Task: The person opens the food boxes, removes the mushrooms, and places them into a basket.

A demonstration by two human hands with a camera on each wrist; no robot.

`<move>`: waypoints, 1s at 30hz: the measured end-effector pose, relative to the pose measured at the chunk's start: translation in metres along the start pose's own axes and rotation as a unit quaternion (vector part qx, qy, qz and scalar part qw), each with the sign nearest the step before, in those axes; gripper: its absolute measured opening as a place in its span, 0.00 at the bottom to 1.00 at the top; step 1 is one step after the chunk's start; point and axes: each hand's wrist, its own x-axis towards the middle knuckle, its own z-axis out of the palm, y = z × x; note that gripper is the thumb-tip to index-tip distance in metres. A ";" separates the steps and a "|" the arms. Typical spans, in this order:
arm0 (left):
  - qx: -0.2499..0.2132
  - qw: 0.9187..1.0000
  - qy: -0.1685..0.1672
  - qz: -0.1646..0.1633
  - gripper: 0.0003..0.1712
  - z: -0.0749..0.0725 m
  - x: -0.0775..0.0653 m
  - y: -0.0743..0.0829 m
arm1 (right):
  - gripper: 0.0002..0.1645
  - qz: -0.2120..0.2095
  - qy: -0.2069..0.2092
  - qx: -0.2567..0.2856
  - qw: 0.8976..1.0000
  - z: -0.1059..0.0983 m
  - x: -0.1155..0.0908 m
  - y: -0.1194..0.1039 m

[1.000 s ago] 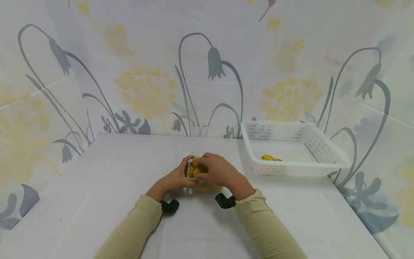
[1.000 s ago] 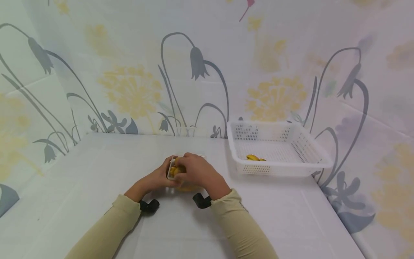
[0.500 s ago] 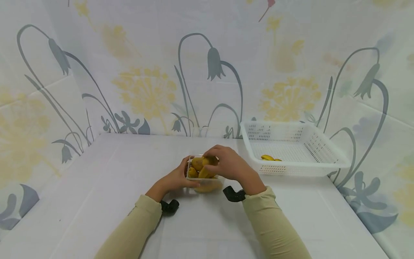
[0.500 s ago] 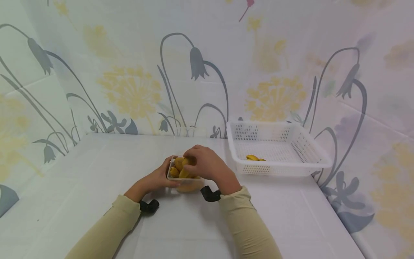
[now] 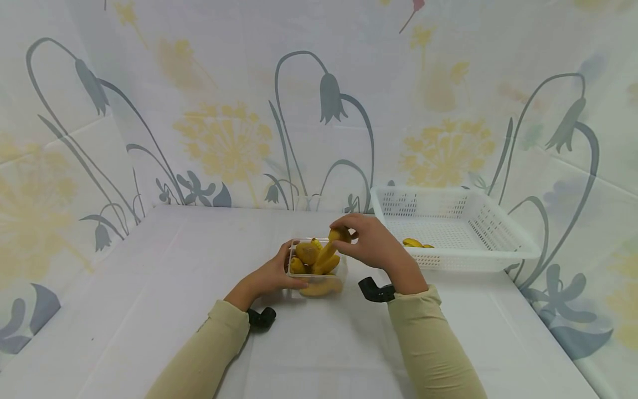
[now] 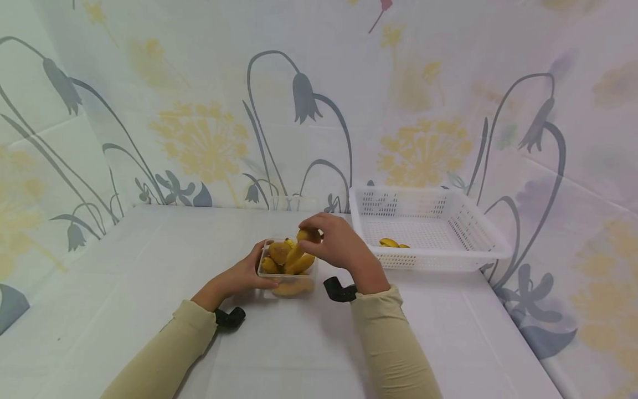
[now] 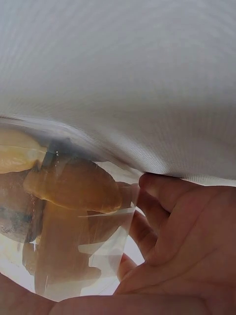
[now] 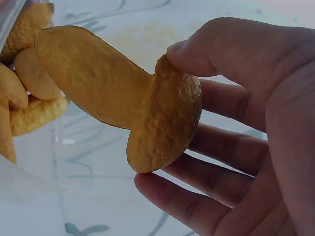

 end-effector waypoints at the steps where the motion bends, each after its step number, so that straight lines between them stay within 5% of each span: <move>1: 0.000 1.000 0.000 0.000 0.64 0.000 0.000 0.000 | 0.17 0.001 0.004 -0.001 1.000 -0.002 -0.001 0.001; 13: 0.015 1.000 0.005 -0.001 0.65 0.000 -0.001 0.000 | 0.18 0.026 0.032 0.028 0.999 -0.022 -0.009 0.016; 30: 0.007 1.000 0.005 -0.003 0.65 0.001 0.000 0.000 | 0.20 0.116 0.083 0.036 0.989 -0.047 -0.028 0.048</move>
